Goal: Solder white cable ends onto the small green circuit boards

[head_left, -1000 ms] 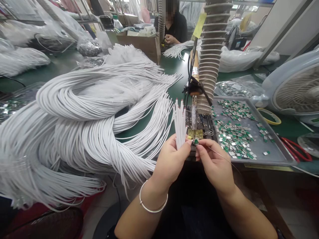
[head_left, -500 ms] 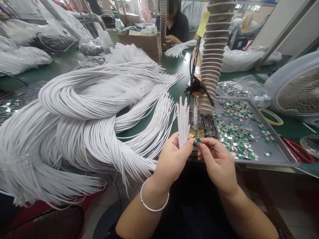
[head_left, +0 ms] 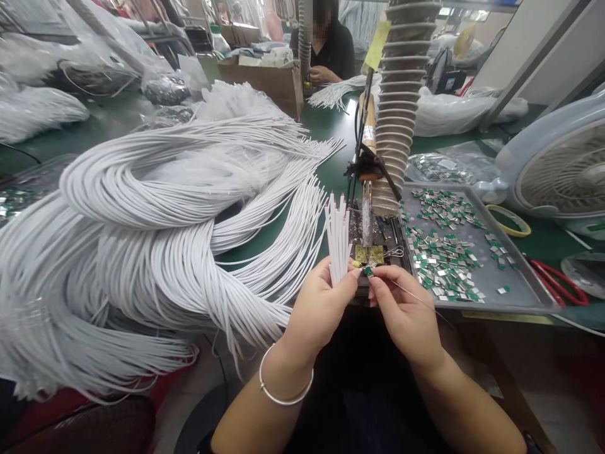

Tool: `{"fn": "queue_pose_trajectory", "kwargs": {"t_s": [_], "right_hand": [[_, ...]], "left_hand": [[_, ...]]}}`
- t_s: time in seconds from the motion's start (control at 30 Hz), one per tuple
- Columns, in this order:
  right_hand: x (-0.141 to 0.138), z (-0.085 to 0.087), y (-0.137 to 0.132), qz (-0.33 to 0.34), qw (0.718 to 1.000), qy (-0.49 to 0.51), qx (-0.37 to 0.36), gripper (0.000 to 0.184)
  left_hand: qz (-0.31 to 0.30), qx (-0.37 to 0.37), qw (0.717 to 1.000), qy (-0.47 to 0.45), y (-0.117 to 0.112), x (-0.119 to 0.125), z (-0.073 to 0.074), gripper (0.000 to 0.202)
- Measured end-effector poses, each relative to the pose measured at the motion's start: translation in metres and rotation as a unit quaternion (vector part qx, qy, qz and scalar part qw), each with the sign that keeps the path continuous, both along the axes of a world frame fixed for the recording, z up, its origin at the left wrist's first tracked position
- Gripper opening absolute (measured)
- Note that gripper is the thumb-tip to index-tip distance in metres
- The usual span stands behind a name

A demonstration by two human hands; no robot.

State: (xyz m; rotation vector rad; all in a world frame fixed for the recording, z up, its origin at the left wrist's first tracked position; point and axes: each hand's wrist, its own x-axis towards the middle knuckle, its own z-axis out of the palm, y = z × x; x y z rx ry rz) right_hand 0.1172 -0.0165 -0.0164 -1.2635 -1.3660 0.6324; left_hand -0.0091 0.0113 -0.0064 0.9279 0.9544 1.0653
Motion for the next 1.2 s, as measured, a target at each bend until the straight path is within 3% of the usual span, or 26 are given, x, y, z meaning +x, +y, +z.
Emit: {"fn": "queue_pose_trajectory", "kwargs": {"t_s": [0.17, 0.4, 0.57, 0.8, 0.9, 1.2], "right_hand": [[0.005, -0.004, 0.001, 0.001, 0.999, -0.045, 0.021, 0.006], [0.007, -0.009, 0.006, -0.024, 0.975, -0.144, 0.168, 0.018], [0.006, -0.016, 0.002, 0.003, 0.977, -0.143, 0.158, 0.027], [0.003, -0.024, -0.005, -0.047, 0.990, -0.025, 0.128, 0.030], [0.003, -0.023, -0.005, -0.069, 0.987, -0.039, 0.138, 0.022], [0.005, -0.019, 0.002, -0.041, 0.973, -0.109, 0.198, 0.021]], "left_hand": [[-0.028, 0.008, 0.999, 0.036, -0.001, -0.005, -0.001, 0.008], [-0.080, 0.031, 0.989, 0.119, -0.003, -0.012, 0.010, 0.013], [-0.087, 0.069, 0.984, 0.141, -0.004, -0.010, 0.012, 0.010], [-0.049, 0.070, 0.983, 0.162, -0.006, -0.006, 0.012, 0.006], [-0.042, 0.073, 0.981, 0.173, -0.005, -0.004, 0.014, 0.006], [-0.010, 0.070, 0.980, 0.185, -0.001, -0.001, 0.023, 0.005]]}}
